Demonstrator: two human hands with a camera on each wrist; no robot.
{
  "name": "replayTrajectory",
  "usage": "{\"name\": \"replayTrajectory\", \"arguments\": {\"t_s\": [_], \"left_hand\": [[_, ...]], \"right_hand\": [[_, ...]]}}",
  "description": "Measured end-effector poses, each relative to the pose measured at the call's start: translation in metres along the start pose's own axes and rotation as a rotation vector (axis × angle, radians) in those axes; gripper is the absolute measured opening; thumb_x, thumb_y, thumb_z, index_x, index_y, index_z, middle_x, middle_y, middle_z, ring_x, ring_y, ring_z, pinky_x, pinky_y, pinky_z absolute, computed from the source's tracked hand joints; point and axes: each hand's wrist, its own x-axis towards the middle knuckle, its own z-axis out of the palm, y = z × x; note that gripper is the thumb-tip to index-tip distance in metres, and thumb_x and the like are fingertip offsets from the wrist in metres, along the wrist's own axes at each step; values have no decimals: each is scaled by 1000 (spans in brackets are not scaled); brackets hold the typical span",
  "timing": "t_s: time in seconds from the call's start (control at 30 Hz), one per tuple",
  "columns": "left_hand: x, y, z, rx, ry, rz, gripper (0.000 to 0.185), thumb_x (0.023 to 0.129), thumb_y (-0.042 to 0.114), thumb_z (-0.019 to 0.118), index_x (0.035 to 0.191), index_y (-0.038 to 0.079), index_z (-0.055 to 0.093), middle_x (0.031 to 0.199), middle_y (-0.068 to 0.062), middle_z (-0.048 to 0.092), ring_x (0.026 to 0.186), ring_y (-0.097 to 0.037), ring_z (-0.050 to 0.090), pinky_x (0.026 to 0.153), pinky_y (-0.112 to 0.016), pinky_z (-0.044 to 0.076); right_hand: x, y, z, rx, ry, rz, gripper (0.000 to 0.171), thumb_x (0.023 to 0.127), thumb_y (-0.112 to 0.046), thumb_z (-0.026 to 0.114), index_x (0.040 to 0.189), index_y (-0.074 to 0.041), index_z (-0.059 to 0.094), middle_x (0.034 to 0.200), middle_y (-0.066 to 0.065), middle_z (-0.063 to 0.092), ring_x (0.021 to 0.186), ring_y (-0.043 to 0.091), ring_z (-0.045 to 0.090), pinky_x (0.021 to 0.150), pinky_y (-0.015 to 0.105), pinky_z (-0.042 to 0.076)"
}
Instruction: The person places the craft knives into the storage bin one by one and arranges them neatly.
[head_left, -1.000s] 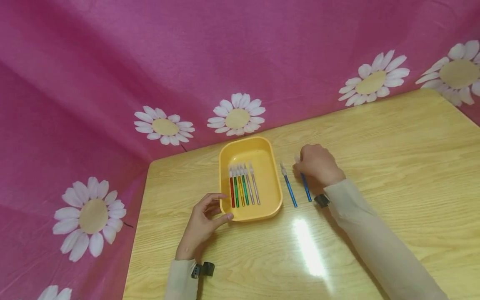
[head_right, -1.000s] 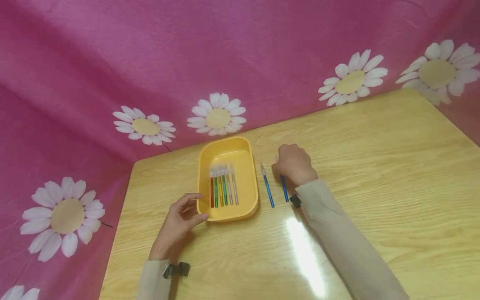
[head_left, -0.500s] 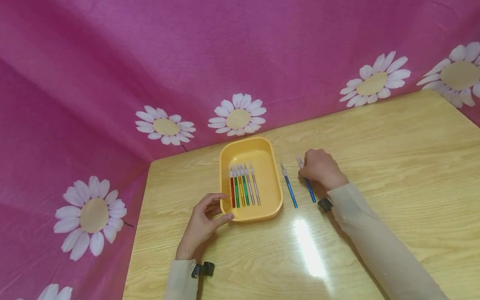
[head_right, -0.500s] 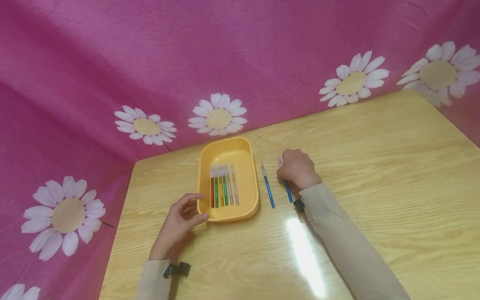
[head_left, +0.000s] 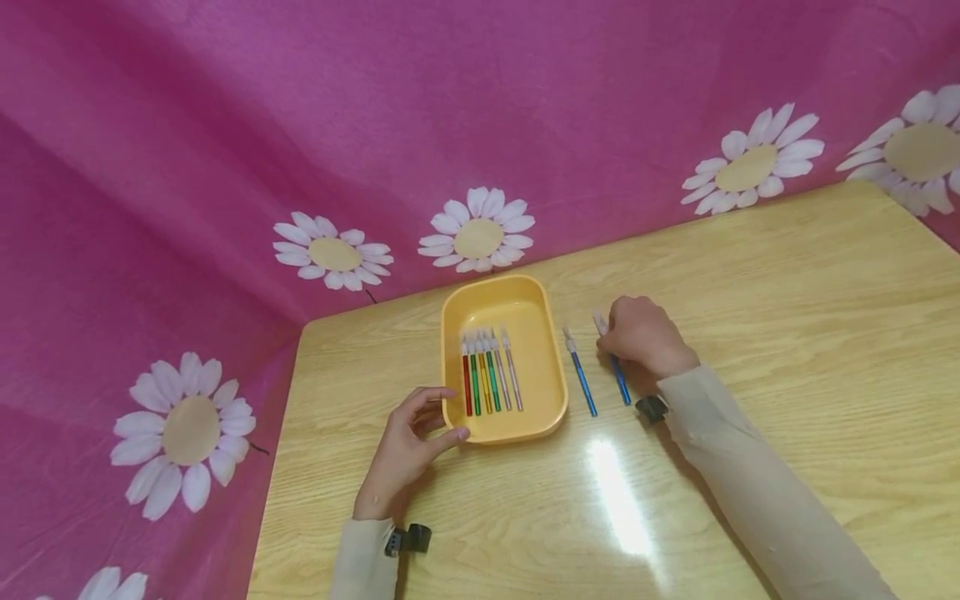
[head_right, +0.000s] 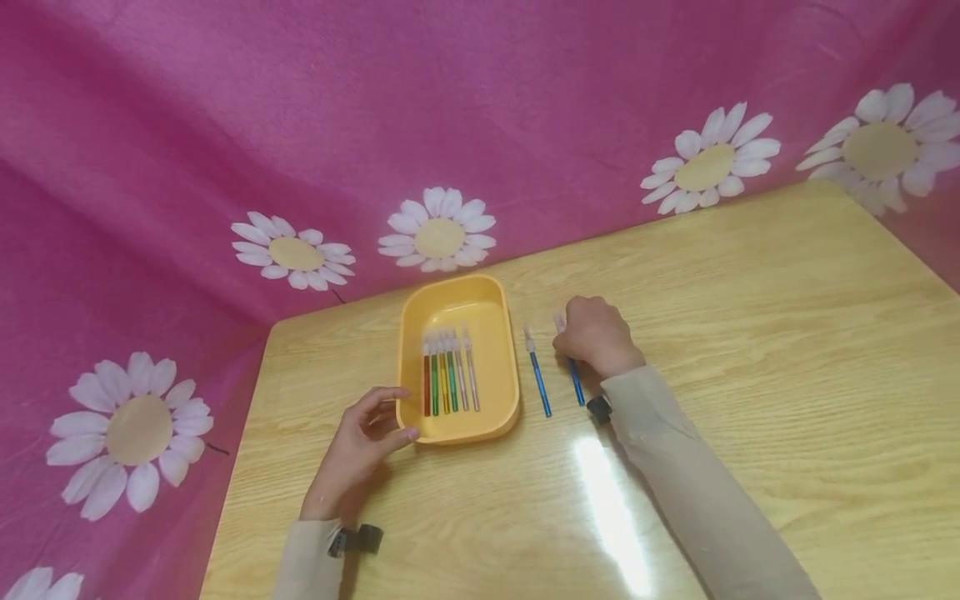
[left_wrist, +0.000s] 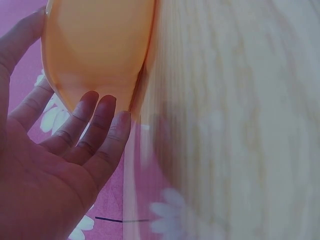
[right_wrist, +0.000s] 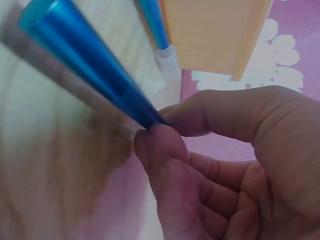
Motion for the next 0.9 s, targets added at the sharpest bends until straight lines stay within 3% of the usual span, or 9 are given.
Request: {"name": "replayTrajectory", "arguments": {"t_s": [0.33,0.67,0.9], "left_hand": [[0,1,0,3,-5,8,53,85,13,87,133,13,66,137,-5,64,123,-27,63,111,-48,54],[0,2,-1,11,1,-10,52,85,14,88,132,16,67,136,-4,65,124,-27,62,112,-48,53],[0,3,0,9,3,-7,51,84,14,88,131,18,68,135,-3,65,123,-26,62,112,-48,53]], "right_hand": [[5,-20,-8,0,53,-41,32,79,-17,63,52,-16,46,55,-3,40,58,18,44,50,28,35],[13,-76,-24,46,126,-84,33,73,-11,60,46,-17,42,45,-7,37,48,13,40,45,25,28],[29,-117,-4,56,86,-67,24,79,-11,65,58,-12,55,55,-1,55,49,15,54,44,24,39]]}}
